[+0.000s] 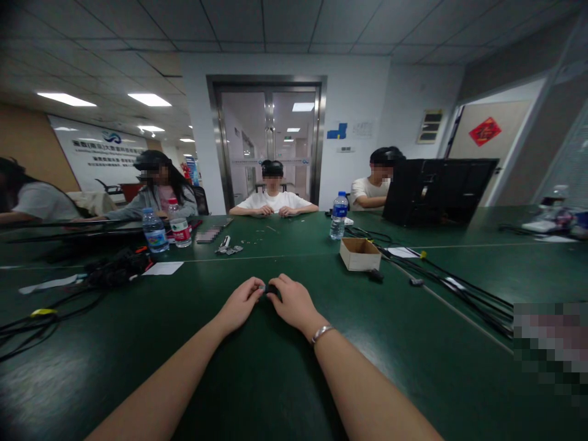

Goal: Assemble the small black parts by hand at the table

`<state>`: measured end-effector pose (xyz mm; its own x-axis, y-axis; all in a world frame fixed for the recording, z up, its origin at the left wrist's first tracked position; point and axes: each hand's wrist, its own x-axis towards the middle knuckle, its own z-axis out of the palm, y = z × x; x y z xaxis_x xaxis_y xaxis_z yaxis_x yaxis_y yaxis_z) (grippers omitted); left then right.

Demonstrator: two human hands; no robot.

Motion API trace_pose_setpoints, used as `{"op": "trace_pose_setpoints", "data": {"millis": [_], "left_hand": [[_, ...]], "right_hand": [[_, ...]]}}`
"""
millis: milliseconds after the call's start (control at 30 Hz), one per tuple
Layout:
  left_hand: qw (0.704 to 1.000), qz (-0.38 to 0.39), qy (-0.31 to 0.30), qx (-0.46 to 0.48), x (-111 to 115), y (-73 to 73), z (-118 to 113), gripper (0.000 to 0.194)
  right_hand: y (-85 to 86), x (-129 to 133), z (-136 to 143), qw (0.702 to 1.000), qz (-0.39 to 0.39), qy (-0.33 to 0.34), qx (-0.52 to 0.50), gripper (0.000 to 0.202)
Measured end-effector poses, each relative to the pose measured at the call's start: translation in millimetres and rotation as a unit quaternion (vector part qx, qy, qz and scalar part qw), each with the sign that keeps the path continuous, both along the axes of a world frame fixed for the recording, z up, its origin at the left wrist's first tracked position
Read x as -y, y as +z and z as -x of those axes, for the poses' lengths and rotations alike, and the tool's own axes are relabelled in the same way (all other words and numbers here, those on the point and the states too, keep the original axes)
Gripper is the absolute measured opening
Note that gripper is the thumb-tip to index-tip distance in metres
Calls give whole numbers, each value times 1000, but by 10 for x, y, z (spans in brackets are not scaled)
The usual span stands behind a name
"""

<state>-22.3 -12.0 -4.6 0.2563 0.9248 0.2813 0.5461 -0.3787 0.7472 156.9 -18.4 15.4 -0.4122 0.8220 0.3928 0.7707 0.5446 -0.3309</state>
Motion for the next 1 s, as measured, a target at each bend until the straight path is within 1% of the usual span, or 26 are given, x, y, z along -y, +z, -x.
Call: {"op": "trace_pose_setpoints", "data": {"millis": [100,400,567,733,800,900,1000], "left_hand": [[1000,-7,-7,27,-6,-8,3,18],[998,-4,-15,56,-22,-27,5,21],[997,11,4,78,-48,-65,8,26],[997,18,-11,78,-39,-48,9,17],[999,6,7,53,-35,-33,11,22],[999,-13,43,-2,-41,-17,17,41],[998,5,65,-15,-46,-15,16,51]], "right_hand": [[4,3,-3,1000,2,-5,5,23],[9,11,-3,1000,5,-5,4,24],[21,18,-1,1000,2,-5,4,23],[17,17,1,1000,5,-4,0,22],[11,17,6,1000,3,-2,-4,22],[6,23,14,1000,-2,9,-3,22],[11,33,17,1000,-7,18,5,22]]}}
